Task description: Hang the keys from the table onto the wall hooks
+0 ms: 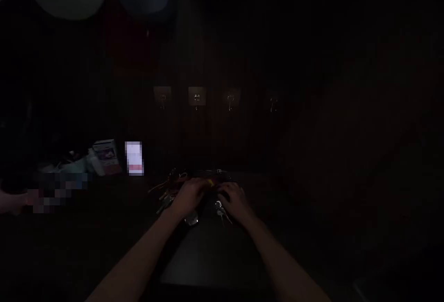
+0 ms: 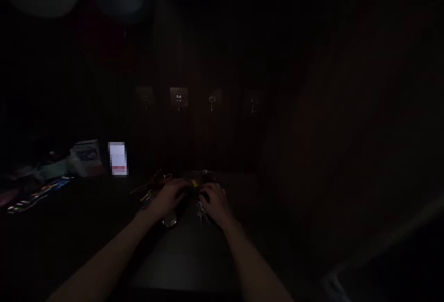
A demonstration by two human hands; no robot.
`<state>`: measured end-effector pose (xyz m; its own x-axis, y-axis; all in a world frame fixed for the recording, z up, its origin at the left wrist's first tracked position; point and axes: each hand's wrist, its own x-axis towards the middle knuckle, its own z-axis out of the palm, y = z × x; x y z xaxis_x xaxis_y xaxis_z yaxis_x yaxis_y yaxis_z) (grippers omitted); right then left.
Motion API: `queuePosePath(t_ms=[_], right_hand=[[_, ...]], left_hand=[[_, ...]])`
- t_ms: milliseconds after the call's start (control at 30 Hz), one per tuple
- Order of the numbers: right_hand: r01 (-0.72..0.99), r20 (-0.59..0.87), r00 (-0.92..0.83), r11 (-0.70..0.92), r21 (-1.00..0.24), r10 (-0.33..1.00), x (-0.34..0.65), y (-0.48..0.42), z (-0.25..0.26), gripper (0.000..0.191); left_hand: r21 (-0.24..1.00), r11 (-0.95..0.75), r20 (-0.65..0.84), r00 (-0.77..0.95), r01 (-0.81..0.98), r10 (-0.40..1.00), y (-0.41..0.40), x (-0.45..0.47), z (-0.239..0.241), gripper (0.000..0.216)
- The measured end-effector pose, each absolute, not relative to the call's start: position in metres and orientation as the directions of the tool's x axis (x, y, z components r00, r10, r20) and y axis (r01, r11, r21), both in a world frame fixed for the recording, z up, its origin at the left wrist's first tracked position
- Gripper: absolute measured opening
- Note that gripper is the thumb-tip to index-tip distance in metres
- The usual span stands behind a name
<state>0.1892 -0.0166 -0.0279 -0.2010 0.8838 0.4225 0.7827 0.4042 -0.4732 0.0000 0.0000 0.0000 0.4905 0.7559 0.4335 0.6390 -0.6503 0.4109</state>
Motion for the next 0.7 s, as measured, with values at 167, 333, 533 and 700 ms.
queuePosePath(t_ms=[167,333,533,700], right_hand=[[0.804,0.415,-0.186,0.381,-0.457,0.891,0.191,-0.013,-0.031,0.013],[0.831,0.404,-0.179,0.357,-0.426,0.897,0.192,-0.015,-0.028,0.011],[0.862,0.402,-0.122,0.298,-0.41,0.908,0.193,-0.015,-0.025,0.012],[0.854,0.42,-0.117,0.307,-0.42,0.9,0.193,-0.013,-0.029,0.013]], left_hand=[[0.245,-0.641,0.329,0.56,0.728,0.761,0.018,0.024,-0.008,0.038],[0.109,-0.545,0.308,0.493,0.831,0.814,0.021,0.031,-0.01,0.028],[0.266,-0.524,0.395,0.404,0.809,0.825,0.013,0.019,-0.004,0.023],[0.557,-0.534,0.508,0.248,0.636,0.825,0.007,0.007,0.002,0.014]])
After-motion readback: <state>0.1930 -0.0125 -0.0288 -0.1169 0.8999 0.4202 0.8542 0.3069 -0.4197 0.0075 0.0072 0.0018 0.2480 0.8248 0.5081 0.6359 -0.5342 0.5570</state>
